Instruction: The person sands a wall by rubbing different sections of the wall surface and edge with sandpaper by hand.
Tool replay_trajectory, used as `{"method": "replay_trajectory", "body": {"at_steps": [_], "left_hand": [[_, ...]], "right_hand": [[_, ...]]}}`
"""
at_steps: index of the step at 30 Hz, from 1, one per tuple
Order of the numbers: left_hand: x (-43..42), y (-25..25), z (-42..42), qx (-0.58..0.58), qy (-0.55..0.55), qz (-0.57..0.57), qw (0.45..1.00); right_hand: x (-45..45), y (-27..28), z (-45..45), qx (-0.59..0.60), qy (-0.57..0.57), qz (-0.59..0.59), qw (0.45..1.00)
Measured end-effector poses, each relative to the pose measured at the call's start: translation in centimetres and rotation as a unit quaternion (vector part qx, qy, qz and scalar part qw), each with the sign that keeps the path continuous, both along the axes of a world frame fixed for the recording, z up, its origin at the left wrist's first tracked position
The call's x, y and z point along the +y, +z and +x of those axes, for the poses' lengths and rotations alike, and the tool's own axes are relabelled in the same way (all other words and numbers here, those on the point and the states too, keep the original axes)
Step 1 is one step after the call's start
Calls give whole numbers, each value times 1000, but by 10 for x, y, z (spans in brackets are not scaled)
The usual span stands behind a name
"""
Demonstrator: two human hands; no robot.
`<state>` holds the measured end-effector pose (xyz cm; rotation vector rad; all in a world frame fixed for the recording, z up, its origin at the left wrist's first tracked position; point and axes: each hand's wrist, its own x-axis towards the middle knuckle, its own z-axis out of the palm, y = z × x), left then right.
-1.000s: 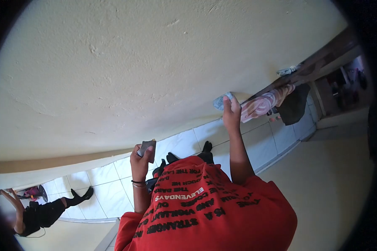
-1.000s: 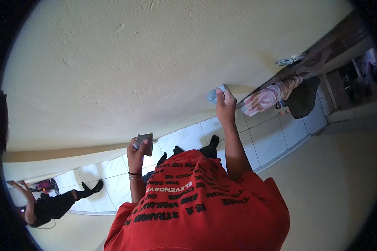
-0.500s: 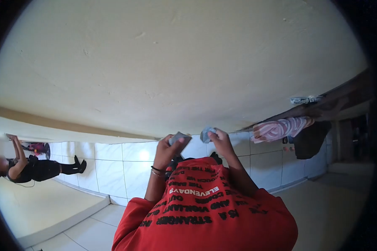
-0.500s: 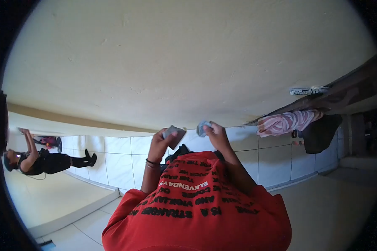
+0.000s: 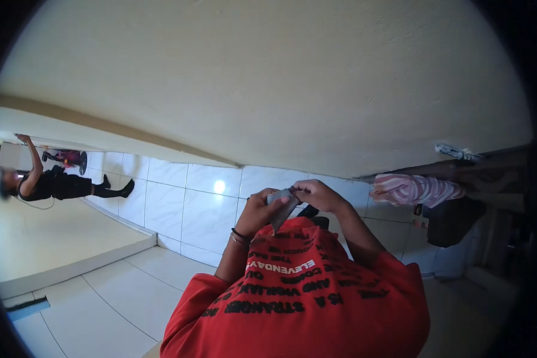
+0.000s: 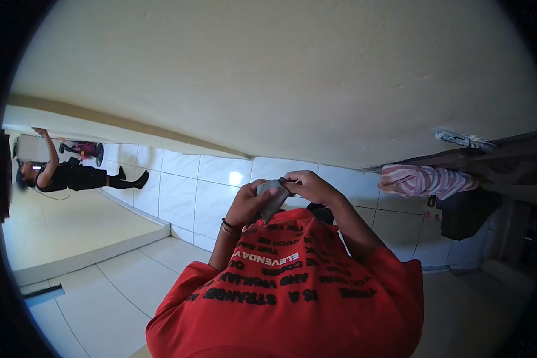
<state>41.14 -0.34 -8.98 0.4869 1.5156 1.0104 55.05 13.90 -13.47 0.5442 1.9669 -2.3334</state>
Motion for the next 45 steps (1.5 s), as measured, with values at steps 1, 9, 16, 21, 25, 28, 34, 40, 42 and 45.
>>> {"method": "replay_trajectory", "body": {"at_steps": [1, 9, 16, 21, 25, 28, 34, 40, 42, 45], "left_hand": [[-5, -2, -3, 0, 2, -1, 1000], [-31, 0, -42, 147, -115, 177, 966], [-83, -13, -114, 120, -25, 185, 975], [-104, -11, -143, 70, -38, 140, 987], [-106, -19, -157, 88, -36, 155, 983], [-102, -27, -165, 99, 28, 126, 987], [-97, -30, -172, 80, 106, 113, 985], [-112, -21, -205, 136, 298, 164, 931], [-118, -18, -222, 105, 397, 143, 901], [-116, -4, -248, 122, 489, 208, 839]], "right_hand": [[-3, 2, -4, 0, 2, -1, 1000], [-54, -5, -54, 81, -308, -105, 942], [-120, 6, -109, 11, -182, -147, 972], [-142, 0, -136, -9, -190, -182, 965], [-148, 6, -142, -34, -223, -255, 940], [-147, 8, -144, -9, -189, -276, 942], [-134, 13, -152, -117, -64, -262, 956], [-92, -7, -223, -111, -17, -161, 981], [-75, -5, -251, -101, -8, -71, 992], [-61, 3, -283, -58, -10, -51, 997]]}}
